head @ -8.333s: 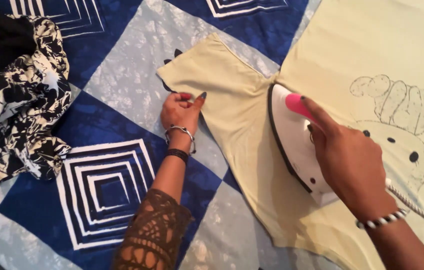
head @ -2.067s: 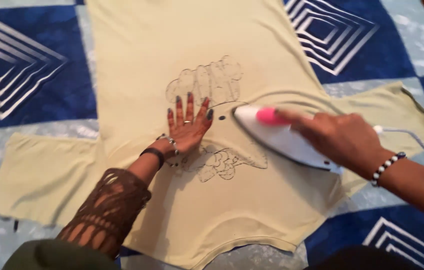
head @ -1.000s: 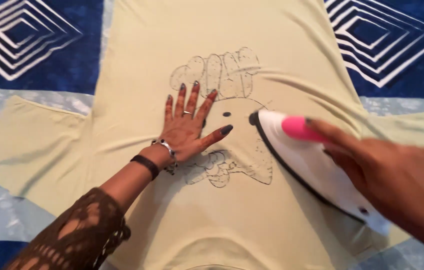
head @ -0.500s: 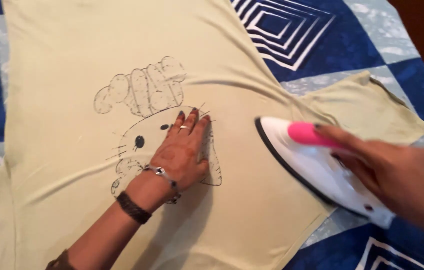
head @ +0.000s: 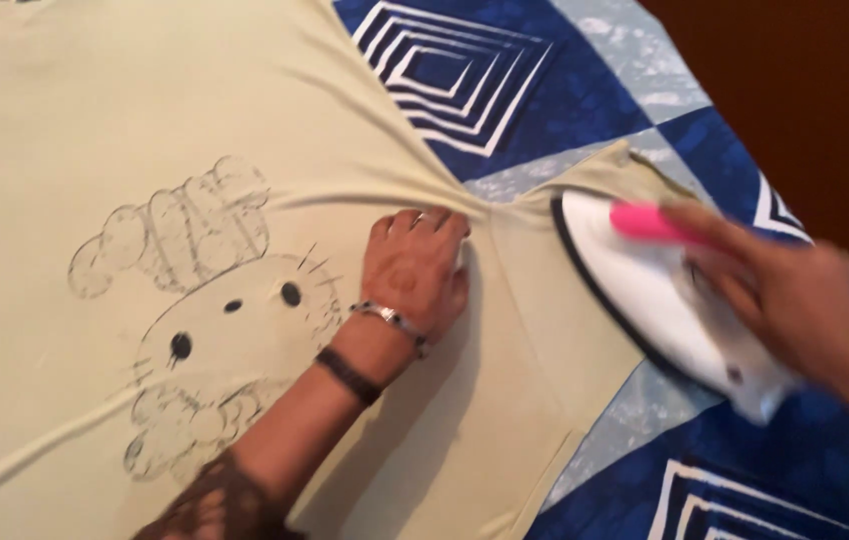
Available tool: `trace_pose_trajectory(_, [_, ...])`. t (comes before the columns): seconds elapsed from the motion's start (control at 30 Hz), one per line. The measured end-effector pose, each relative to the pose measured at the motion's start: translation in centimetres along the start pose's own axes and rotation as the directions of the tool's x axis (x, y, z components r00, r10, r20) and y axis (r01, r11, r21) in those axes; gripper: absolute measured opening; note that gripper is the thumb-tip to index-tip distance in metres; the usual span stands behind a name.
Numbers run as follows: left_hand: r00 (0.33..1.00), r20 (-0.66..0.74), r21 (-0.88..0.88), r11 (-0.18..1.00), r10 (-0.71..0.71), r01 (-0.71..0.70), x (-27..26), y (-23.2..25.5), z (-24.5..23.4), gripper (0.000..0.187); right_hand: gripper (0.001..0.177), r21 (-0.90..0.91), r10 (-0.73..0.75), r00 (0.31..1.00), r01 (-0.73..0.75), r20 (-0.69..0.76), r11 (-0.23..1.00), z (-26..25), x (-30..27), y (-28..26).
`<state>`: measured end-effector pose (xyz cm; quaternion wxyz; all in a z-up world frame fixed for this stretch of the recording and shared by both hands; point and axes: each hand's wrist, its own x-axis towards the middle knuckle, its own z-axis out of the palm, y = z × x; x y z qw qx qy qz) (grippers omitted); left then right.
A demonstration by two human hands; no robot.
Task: The person irons a light-colored t-shirt laid on a patterned bedsheet. They smooth the fabric, flip the shirt to iron both sides, and use a pink and white electric iron to remove wrinkles from the body and sleeves.
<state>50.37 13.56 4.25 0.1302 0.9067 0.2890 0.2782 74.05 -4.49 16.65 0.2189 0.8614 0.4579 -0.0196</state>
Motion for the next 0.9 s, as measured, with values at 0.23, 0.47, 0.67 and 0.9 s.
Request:
trace_pose_trajectory(0.23, [0.966,0.117,-0.040,0.971,-0.231,0.237,9.2,2.3,5.9,0.026,0.057,0.085,-0.057,0.969,0.079,-0.240,0.993,0.8,0.3,2.9])
trace_pose_trajectory(0.47, [0.837,0.346,-0.193,0.841,-0.424,0.506,12.7,3.0,9.2,0.014,0.056,0.132,-0.029,0.998,0.037,-0.060,0.991,1.6,1.9,4.9])
trace_pose_trajectory(0.67, [0.788,0.308,-0.187,0.778,-0.533,0.600,13.7,2.7,10.6,0.007,0.060,0.212,-0.360,0.893,0.420,-0.272,0.882,3.3,-2.7,5.8])
trace_pose_trajectory(0.9, [0.743,0.422,-0.172,0.759,-0.519,0.628,14.1,2.5,10.1,0.020,0.055,0.072,-0.044,0.988,0.055,-0.145,0.996,0.6,4.3,5.6])
